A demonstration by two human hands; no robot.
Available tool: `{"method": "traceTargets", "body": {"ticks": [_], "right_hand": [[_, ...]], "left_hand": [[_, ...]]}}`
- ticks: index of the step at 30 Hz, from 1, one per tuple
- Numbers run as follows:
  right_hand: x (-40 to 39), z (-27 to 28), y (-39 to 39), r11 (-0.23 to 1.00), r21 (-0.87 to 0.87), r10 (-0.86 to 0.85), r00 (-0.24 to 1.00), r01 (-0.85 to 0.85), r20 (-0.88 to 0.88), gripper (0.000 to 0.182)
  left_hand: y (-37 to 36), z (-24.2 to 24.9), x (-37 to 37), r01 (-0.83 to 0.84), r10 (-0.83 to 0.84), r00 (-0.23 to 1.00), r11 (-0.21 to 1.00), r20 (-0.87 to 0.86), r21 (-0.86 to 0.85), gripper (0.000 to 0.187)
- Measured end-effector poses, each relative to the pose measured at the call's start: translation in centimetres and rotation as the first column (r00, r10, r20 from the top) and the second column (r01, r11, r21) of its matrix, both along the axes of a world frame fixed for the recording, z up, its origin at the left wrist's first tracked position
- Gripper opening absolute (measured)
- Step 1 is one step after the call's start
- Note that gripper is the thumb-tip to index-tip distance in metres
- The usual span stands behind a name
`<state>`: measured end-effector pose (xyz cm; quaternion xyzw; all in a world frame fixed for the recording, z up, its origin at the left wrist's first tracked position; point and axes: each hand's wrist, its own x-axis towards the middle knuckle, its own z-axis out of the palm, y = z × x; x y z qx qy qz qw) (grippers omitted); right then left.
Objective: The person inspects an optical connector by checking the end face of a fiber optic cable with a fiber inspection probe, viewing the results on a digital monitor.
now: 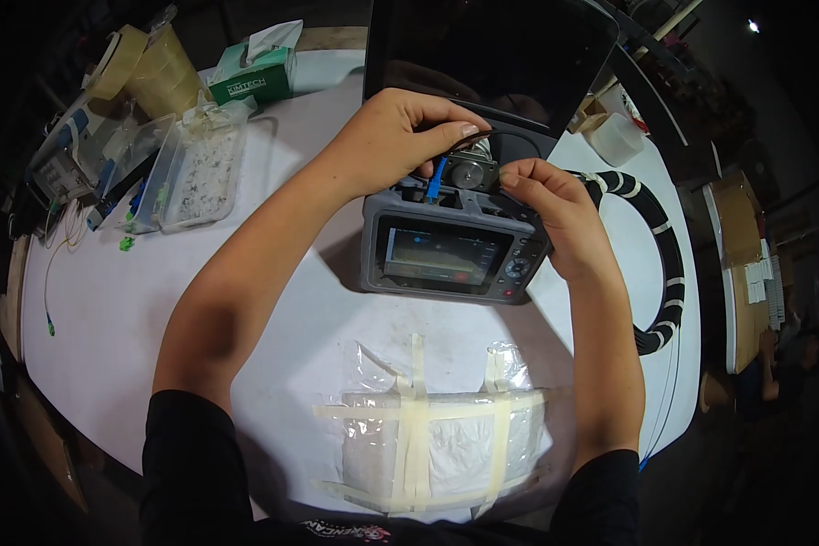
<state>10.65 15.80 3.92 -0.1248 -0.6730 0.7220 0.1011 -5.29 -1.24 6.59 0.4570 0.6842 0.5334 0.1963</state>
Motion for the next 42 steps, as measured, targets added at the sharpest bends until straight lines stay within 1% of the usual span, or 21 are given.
{"method": "traceTargets", "body": {"ticks": [2, 6, 8, 12, 14, 15, 17, 18, 20, 21, 23, 30, 33, 39, 42], "right_hand": [[0.0, 0.0, 0.0, 1.000, 0.012, 0.013, 1.000, -0.012, -0.012, 0.021], [-0.1, -0.2, -0.3, 1.000, 0.009, 0.000, 1.000, 0.000, -0.017, 0.023], [-0.1, -0.2, -0.7, 0.998, -0.044, -0.051, 0.998, 0.052, 0.032, 0.027], [-0.3, -0.1, -0.4, 0.997, -0.051, -0.045, 0.995, 0.050, 0.093, 0.029], [-0.2, 0.2, -0.5, 0.996, -0.092, -0.004, 0.994, 0.014, 0.111, 0.029], [-0.2, 0.0, -0.4, 0.996, -0.092, -0.004, 0.994, 0.014, 0.111, 0.029], [-0.3, -0.4, 0.1, 0.998, -0.048, 0.034, 0.999, -0.033, 0.026, 0.028], [-0.2, -0.4, 0.2, 0.998, -0.048, 0.033, 0.999, -0.032, 0.026, 0.028], [-0.2, -0.4, 0.1, 0.998, -0.054, 0.039, 0.999, -0.039, 0.007, 0.026], [-0.3, -0.4, 0.1, 0.998, -0.055, 0.040, 0.999, -0.040, 0.007, 0.026], [-0.1, -0.2, 0.1, 0.999, -0.044, 0.026, 1.000, -0.025, 0.018, 0.023], [0.1, 0.0, -0.2, 0.999, -0.043, 0.006, 0.999, -0.004, 0.043, 0.021], [-0.1, -0.2, -0.4, 0.999, -0.043, -0.004, 0.999, 0.006, 0.041, 0.021], [-0.2, -0.1, -0.8, 0.997, -0.043, -0.053, 0.996, 0.056, 0.073, 0.024], [-0.2, 0.1, -0.9, 0.995, -0.043, -0.088, 0.993, 0.092, 0.077, 0.027]], "left_hand": [[0.0, -0.3, -0.3, 0.012, -0.011, 0.999, 1.000, -0.038, 0.016, 0.020], [0.0, 0.2, 0.0, -0.004, 0.004, 1.000, 1.000, -0.014, -0.014, 0.020], [0.0, 0.2, -0.1, -0.003, 0.003, 1.000, 1.000, 0.013, -0.002, 0.019], [0.2, 0.3, 0.1, -0.013, 0.013, 1.000, 1.000, 0.027, -0.018, 0.019], [0.2, 0.1, 0.0, -0.019, 0.019, 1.000, 1.000, 0.014, -0.005, 0.020], [0.2, 0.2, 0.1, -0.019, 0.019, 1.000, 1.000, 0.014, -0.005, 0.020], [0.2, 0.4, 0.3, -0.063, 0.062, 0.998, 0.997, -0.016, -0.044, 0.020], [0.2, 0.3, 0.3, -0.061, 0.061, 0.998, 0.997, -0.016, -0.044, 0.020], [0.1, -0.1, 0.1, -0.015, 0.014, 1.000, 0.998, 0.019, 0.063, 0.020], [0.0, -0.1, 0.1, -0.016, 0.015, 1.000, 0.998, 0.019, 0.061, 0.020], [-0.1, 0.0, 0.0, 0.013, -0.013, 1.000, 1.000, -0.014, 0.017, 0.020], [0.1, -0.1, -0.1, 0.015, -0.015, 1.000, 1.000, 0.015, 0.003, 0.020], [0.0, -0.2, -0.3, 0.001, -0.001, 1.000, 1.000, 0.000, 0.016, 0.019], [0.0, 0.4, -0.1, -0.012, 0.013, 1.000, 0.999, 0.018, -0.034, 0.022], [0.3, 0.0, 0.0, -0.017, 0.016, 0.998, 1.000, 0.054, 0.009, 0.023]]}}
